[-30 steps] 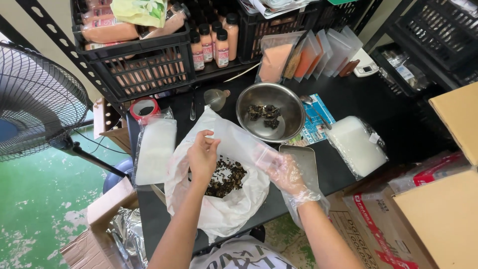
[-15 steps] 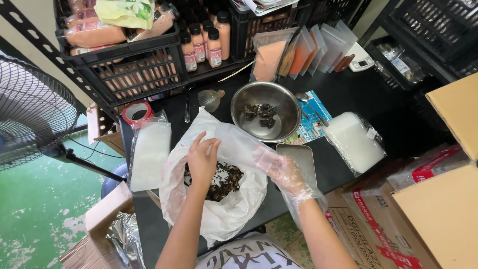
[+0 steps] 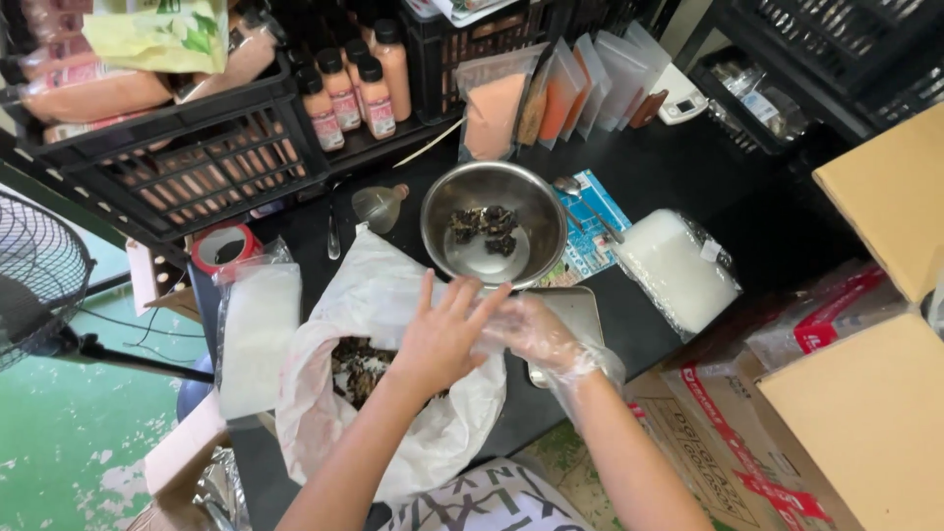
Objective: Filling small plastic bags with dried food items, weighing them on a scale, and packing them into a shipping box.
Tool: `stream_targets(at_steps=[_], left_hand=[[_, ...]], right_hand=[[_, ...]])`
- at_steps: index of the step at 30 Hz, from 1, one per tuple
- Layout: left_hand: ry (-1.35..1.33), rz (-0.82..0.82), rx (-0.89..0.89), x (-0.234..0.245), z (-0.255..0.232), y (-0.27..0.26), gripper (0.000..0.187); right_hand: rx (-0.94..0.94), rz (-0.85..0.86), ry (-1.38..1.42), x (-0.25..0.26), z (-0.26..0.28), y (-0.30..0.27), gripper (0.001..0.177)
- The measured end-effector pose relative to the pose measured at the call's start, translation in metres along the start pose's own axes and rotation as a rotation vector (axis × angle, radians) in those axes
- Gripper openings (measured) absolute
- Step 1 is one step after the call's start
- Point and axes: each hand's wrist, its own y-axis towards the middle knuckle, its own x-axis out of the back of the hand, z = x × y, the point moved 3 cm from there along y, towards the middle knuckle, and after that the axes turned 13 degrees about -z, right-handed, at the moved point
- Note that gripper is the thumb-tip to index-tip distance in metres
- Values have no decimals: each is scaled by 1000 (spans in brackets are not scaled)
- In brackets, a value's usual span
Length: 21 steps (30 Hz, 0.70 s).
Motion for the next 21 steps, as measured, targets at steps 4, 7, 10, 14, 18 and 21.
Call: stream_targets(at_steps=[4,7,10,14,18,21], left_hand=[[-56,-289,42,-31,57,33,65],[-364,-511,249,-5,78,45,63],[-584,-693,424,24,78,44,70],[-578,-728,586,30,70,36,79],[-609,-752,697,18,68,24,82],[-661,-776,759,16,67,10,91]], right_hand=[[104,-235,37,32,39,35,40],[53,-443,264,64,14,93,32],[38,-529,-15,80,-109,177,27],[-120,-326,-1041,49,-76,205,77],[-279,-316,-834,41,-93,231,77],[-310,-413,-809,51,-149,260,56]])
